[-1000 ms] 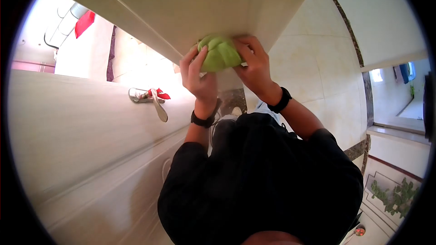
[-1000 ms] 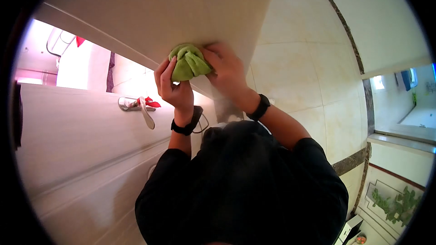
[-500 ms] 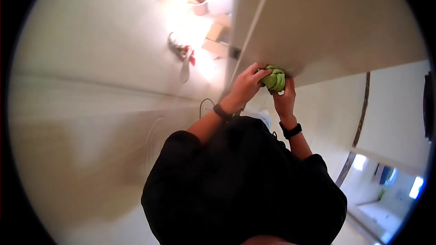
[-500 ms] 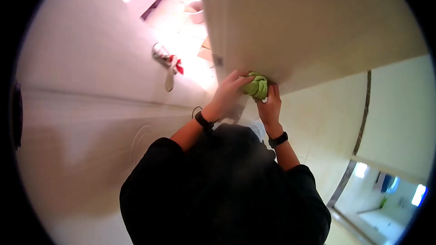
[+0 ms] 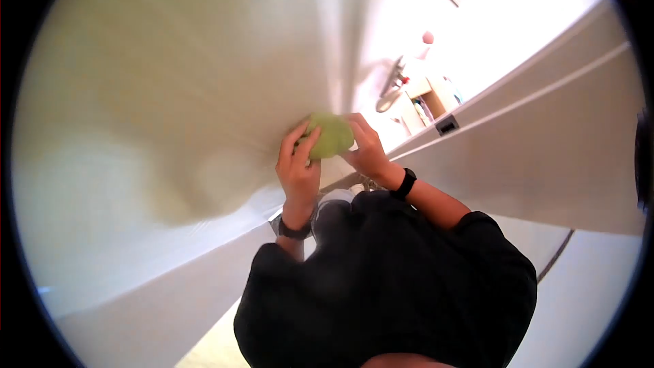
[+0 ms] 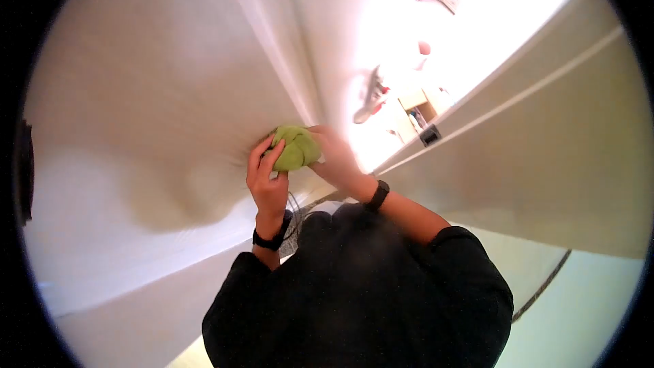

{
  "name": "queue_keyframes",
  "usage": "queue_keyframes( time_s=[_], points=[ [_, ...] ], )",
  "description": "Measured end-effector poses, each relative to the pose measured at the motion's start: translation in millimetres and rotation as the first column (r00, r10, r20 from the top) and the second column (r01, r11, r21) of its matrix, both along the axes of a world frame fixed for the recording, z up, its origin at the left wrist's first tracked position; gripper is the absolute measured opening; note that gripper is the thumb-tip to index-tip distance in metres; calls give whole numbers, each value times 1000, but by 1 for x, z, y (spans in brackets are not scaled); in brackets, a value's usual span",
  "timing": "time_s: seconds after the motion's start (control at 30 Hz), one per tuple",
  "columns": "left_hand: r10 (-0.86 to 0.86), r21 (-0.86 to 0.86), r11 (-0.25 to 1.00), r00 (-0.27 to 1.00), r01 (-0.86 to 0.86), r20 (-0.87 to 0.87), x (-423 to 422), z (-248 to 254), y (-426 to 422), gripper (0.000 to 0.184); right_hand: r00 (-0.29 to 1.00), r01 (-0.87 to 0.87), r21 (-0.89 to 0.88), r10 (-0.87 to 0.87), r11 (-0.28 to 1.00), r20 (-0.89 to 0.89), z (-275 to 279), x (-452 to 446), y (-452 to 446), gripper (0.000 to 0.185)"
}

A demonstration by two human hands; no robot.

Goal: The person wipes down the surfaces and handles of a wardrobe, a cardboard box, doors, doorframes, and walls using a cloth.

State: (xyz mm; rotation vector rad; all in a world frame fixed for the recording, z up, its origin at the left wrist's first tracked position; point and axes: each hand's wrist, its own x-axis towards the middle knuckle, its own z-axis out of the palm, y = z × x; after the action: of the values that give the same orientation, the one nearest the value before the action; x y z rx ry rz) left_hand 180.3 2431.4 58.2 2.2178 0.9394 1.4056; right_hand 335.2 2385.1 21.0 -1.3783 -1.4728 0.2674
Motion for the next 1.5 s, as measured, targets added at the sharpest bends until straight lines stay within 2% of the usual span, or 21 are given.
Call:
queue_keyframes(
  time_s=[0.07,0.13,0.17,0.3,0.4,0.47,0.53,0.6,0.7,0.8,0.87,0.93,1.0,1.03,1.13,1.2,1.27,1.4,1.43,1.47,1.5],
  points=[
    [151,9,988,987,-151,51,-29,-1,-10,50,991,-132,91,132,987,2,2,-25,19,53],
    [307,8,951,947,-309,90,-55,-2,-19,50,971,-229,111,218,967,101,15,-50,29,52],
    [386,74,916,916,-395,112,-64,2,-22,47,958,-274,156,255,949,132,23,-62,34,51],
    [475,142,825,807,-547,351,-83,23,-16,39,924,-377,270,338,886,180,70,-94,49,51],
    [400,203,841,829,-501,391,-79,51,-6,40,928,-370,353,326,859,179,98,-90,57,58],
    [282,255,891,899,-374,334,-68,68,1,49,960,-259,352,200,899,194,105,-75,52,58],
    [134,315,924,955,-217,266,-52,76,11,56,987,-144,463,94,874,128,97,-57,53,54],
    [29,340,936,982,-92,187,-28,74,18,57,996,1,533,-45,846,71,71,-37,54,51],
    [-68,328,944,993,32,98,6,47,23,52,964,208,411,-114,888,-240,-13,-5,57,51],
    [-107,213,971,994,107,-14,17,9,23,50,945,230,210,-167,950,-281,-50,2,42,51],
    [-119,126,984,989,130,-87,15,-16,18,50,955,259,130,-233,957,-185,-60,-4,30,47],
    [-123,63,989,982,133,-143,7,-34,15,51,965,223,49,-213,974,-154,-66,-15,19,45],
    [-100,41,994,987,105,-122,-11,-37,10,53,983,135,63,-126,989,-130,-65,-24,18,43],
    [-89,30,995,989,93,-115,-18,-36,10,54,994,103,83,-99,991,-43,-60,-25,20,42],
    [-101,-50,994,990,96,-100,-29,-16,9,56,999,45,161,-48,986,20,-26,-25,28,43],
    [-88,57,994,995,90,-48,-22,6,9,56,1000,28,219,-30,975,6,-12,-14,34,44],
    [-116,118,986,993,116,-6,-6,26,14,57,995,68,331,-86,941,41,10,2,38,45],
    [-252,134,958,968,252,-15,37,49,22,60,949,281,383,-313,880,23,30,31,43,42],
    [-254,173,950,966,259,-49,48,50,22,60,947,297,274,-246,915,-206,23,34,43,40],
    [-256,182,948,965,261,-49,55,45,22,59,958,285,283,-261,916,-120,16,40,43,39],
    [-256,194,946,966,260,-47,61,37,24,58,950,309,259,-281,915,-138,4,41,42,38]
  ],
)
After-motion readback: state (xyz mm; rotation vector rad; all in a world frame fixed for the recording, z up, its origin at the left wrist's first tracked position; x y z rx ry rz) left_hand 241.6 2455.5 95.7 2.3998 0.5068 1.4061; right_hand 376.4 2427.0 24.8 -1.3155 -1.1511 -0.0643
